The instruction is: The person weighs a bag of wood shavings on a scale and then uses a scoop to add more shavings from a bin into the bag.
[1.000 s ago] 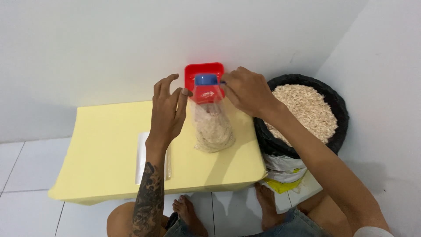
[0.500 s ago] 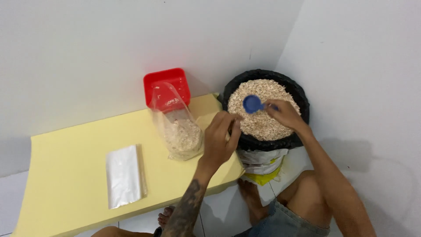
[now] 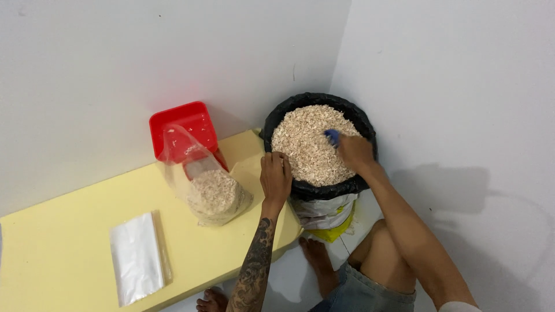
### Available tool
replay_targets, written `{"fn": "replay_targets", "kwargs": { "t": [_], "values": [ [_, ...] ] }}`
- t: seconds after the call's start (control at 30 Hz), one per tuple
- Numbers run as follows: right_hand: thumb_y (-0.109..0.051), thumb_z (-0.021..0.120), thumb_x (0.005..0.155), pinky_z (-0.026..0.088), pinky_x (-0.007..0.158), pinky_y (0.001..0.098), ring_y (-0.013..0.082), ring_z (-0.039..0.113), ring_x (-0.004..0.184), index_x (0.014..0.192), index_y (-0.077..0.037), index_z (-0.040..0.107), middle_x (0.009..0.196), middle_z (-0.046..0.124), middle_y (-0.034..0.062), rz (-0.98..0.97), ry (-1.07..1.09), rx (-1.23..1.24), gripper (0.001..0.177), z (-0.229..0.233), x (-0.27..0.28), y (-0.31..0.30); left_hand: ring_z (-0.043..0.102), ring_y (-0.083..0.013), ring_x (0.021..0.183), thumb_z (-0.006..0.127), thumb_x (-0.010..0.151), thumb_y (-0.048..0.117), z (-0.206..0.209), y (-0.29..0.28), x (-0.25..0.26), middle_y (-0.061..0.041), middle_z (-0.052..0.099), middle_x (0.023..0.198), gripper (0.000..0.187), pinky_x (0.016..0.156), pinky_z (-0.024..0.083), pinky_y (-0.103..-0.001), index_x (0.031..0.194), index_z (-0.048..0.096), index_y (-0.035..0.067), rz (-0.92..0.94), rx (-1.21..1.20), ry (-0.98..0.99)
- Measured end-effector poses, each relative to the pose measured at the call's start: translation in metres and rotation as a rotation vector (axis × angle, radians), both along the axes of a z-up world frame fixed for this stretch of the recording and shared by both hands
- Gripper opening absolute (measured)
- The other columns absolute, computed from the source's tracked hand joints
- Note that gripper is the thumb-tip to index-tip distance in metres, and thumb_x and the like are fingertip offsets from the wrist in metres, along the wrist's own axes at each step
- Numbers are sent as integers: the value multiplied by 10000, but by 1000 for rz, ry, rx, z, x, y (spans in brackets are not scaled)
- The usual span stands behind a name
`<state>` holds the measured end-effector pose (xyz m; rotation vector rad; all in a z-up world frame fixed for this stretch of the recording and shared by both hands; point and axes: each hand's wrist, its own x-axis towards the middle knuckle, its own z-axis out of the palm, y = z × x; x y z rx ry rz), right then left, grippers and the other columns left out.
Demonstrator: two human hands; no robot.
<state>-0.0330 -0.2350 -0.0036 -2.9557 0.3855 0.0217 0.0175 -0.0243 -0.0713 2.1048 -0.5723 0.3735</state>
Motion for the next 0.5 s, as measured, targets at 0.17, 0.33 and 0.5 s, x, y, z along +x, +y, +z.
{"fn": "replay_targets", "kwargs": {
  "t": [0.17, 0.33, 0.5],
  "values": [
    [-275, 533, 974, 561, 857, 550, 446, 720, 991, 1235, -39, 742, 1022, 762, 227, -43, -30, 375, 409, -95, 33, -51, 491, -183, 671, 506, 1054, 97, -5, -1, -1, -32, 413, 810, 86, 568, 512, -333, 969, 499, 103, 44, 55, -69],
    [-197, 570, 910, 472, 474, 336, 171, 539, 477, 1006, -48, 801, 605, 593, 71, -225, -46, 816, 290, -107, 43, -56, 501, -139, 667, 484, 1086, 91, 18, -1, -8, -67, 451, 773, 180, 544, 466, -298, 910, 445, 92, 60, 90, 15],
    [-206, 557, 954, 226, 410, 257, 84, 257, 438, 874, -53, 696, 588, 347, -46, -373, -59, 1155, 222, -61, 30, -49, 492, -173, 615, 532, 1055, 133, 4, 0, -1, -55, 454, 697, 129, 487, 456, -304, 932, 507, 100, 28, -33, -38]
  ]
}}
